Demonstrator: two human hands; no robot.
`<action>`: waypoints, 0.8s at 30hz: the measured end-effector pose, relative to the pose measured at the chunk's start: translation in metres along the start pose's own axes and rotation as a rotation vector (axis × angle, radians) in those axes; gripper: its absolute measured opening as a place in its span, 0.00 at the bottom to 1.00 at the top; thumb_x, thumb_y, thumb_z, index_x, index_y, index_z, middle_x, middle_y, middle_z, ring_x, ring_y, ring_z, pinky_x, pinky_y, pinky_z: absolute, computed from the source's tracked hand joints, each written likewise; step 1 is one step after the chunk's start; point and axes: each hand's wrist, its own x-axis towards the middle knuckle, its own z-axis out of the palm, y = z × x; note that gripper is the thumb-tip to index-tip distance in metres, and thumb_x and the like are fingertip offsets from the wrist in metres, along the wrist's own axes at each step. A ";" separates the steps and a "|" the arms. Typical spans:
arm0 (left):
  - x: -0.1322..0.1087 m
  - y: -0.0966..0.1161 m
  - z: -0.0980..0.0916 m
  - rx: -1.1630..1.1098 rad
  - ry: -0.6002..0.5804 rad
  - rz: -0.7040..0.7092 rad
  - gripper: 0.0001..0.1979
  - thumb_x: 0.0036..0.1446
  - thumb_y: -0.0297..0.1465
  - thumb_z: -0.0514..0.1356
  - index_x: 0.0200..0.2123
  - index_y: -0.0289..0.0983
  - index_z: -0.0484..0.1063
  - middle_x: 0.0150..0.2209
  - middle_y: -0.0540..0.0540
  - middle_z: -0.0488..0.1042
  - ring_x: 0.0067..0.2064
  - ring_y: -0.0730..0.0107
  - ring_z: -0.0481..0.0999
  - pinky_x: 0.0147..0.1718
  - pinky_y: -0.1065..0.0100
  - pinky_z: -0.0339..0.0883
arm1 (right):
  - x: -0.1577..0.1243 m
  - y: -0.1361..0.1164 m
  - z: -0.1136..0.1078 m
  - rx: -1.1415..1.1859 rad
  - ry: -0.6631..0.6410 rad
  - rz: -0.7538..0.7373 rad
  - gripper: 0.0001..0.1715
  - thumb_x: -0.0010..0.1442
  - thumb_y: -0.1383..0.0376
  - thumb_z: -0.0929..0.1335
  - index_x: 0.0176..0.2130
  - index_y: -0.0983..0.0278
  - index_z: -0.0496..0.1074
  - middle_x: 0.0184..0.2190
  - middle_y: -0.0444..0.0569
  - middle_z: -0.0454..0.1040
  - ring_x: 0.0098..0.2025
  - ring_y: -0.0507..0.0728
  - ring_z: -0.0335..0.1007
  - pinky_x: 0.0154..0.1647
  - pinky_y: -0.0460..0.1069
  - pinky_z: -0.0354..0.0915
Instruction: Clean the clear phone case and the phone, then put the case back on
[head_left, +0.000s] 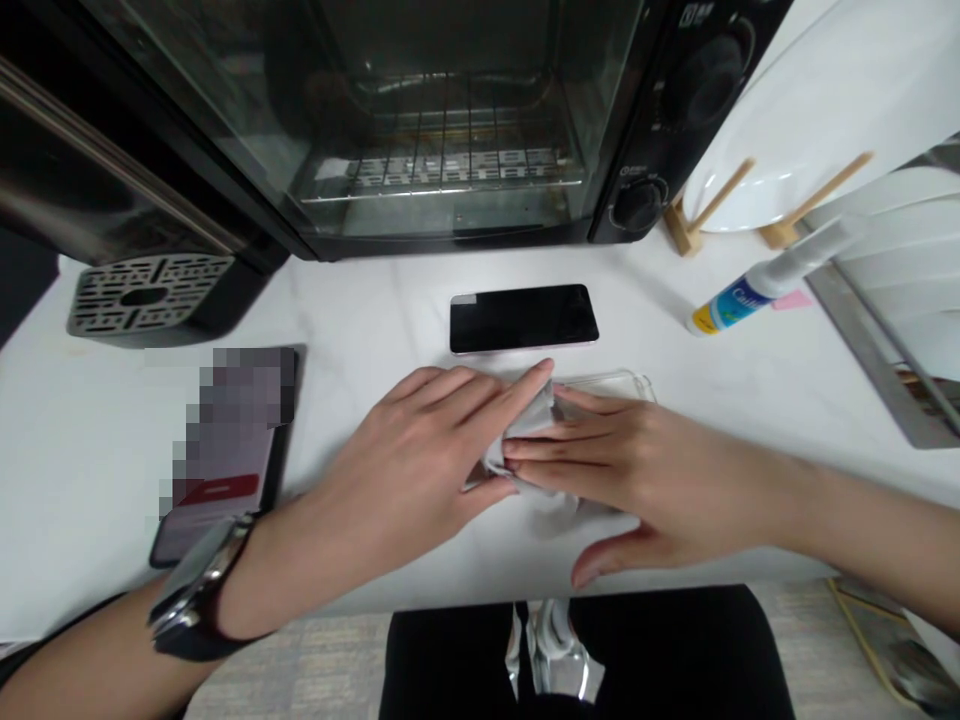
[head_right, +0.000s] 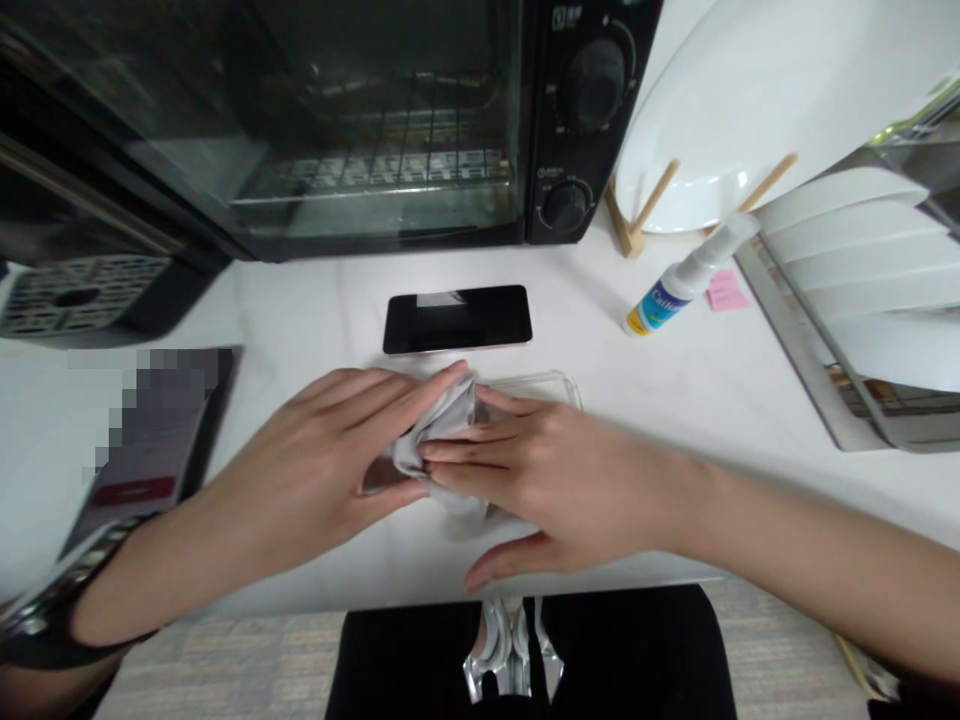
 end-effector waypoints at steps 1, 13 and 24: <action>-0.001 -0.003 -0.002 0.016 -0.009 -0.014 0.43 0.66 0.44 0.64 0.76 0.40 0.47 0.62 0.40 0.74 0.60 0.53 0.73 0.59 0.54 0.65 | -0.002 0.001 -0.004 0.005 0.015 0.010 0.38 0.71 0.46 0.67 0.65 0.71 0.68 0.64 0.58 0.73 0.67 0.60 0.69 0.79 0.61 0.46; -0.005 -0.013 -0.014 0.029 -0.016 -0.010 0.45 0.63 0.40 0.68 0.75 0.42 0.49 0.60 0.43 0.76 0.58 0.56 0.74 0.60 0.57 0.66 | -0.019 0.019 -0.020 -0.301 0.054 0.122 0.38 0.72 0.47 0.64 0.65 0.72 0.69 0.61 0.61 0.76 0.62 0.67 0.74 0.70 0.64 0.64; -0.004 -0.001 -0.004 0.034 -0.019 -0.064 0.49 0.61 0.45 0.68 0.76 0.41 0.46 0.63 0.40 0.73 0.59 0.52 0.74 0.59 0.54 0.68 | -0.004 -0.001 -0.005 -0.060 -0.022 -0.013 0.34 0.73 0.48 0.63 0.63 0.71 0.70 0.64 0.55 0.73 0.67 0.60 0.69 0.78 0.61 0.51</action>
